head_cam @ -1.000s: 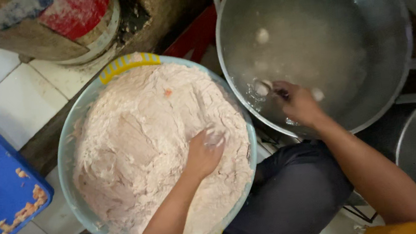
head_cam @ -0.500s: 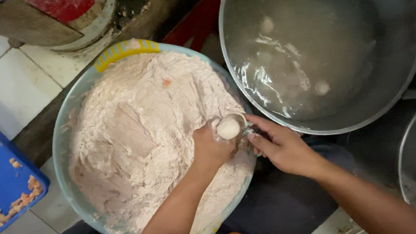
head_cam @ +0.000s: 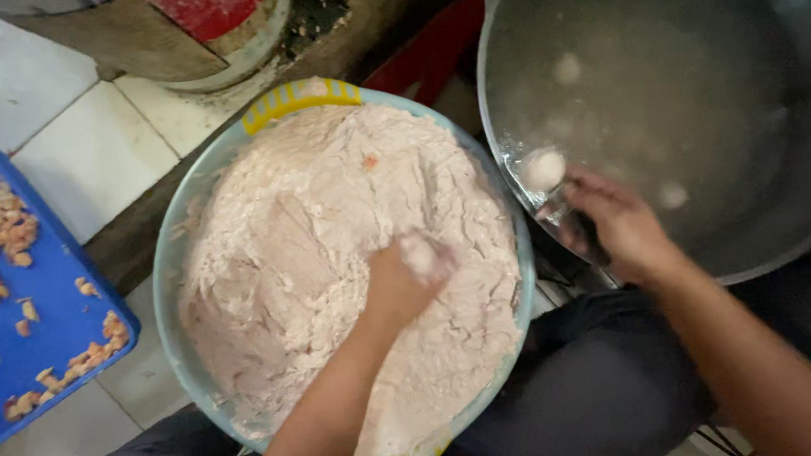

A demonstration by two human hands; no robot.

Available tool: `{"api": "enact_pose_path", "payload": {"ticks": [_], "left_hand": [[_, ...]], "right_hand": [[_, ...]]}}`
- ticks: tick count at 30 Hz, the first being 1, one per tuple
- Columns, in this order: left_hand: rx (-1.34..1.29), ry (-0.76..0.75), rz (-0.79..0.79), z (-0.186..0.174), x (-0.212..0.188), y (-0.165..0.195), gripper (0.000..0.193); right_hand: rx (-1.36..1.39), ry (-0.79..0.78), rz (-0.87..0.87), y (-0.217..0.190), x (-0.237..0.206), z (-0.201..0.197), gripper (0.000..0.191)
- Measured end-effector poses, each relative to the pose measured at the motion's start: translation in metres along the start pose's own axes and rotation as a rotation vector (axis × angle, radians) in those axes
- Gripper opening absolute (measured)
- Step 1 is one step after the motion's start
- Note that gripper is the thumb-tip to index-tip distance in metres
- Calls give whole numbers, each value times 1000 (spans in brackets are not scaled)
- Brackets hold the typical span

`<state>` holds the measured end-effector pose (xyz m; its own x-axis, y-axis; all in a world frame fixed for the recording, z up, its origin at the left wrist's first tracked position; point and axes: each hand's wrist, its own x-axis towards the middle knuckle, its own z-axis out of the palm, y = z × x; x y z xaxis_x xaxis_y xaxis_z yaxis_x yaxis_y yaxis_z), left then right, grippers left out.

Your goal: The person sits on the floor beside a large basin of dough, scoops portions with a small cup, shapes each portion into a ball by hand, dips the scoop in a water pot, and drops the finished balls into the pot. Near the end they tilt a blue tray to pour leftover dough pieces into the basin.

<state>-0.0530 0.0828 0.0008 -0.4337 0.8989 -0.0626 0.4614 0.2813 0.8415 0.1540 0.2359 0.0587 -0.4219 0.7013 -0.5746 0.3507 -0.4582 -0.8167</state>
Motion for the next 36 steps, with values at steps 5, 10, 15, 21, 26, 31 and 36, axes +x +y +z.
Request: {"api": "enact_pose_path", "payload": {"ticks": [5, 10, 15, 21, 26, 31, 36], "left_hand": [[332, 308, 208, -28, 62, -1, 30], [406, 250, 152, -29, 73, 10, 39], [-44, -50, -48, 6, 19, 15, 30], [-239, 30, -69, 29, -7, 7, 39], [-542, -81, -129, 34, -12, 3, 33], [-513, 29, -58, 41, -14, 0, 33], [-254, 129, 67, 45, -15, 4, 36]], "right_hand": [[-831, 242, -256, -17, 9, -14, 49], [-879, 329, -335, -21, -2, -21, 48], [-614, 304, -197, -2, -16, -22, 38], [-300, -28, -156, 32, -28, -11, 30], [-213, -77, -113, 41, -34, -4, 29], [-172, -134, -70, 42, -41, 4, 31], [-271, -95, -98, 41, -51, 31, 50]]}}
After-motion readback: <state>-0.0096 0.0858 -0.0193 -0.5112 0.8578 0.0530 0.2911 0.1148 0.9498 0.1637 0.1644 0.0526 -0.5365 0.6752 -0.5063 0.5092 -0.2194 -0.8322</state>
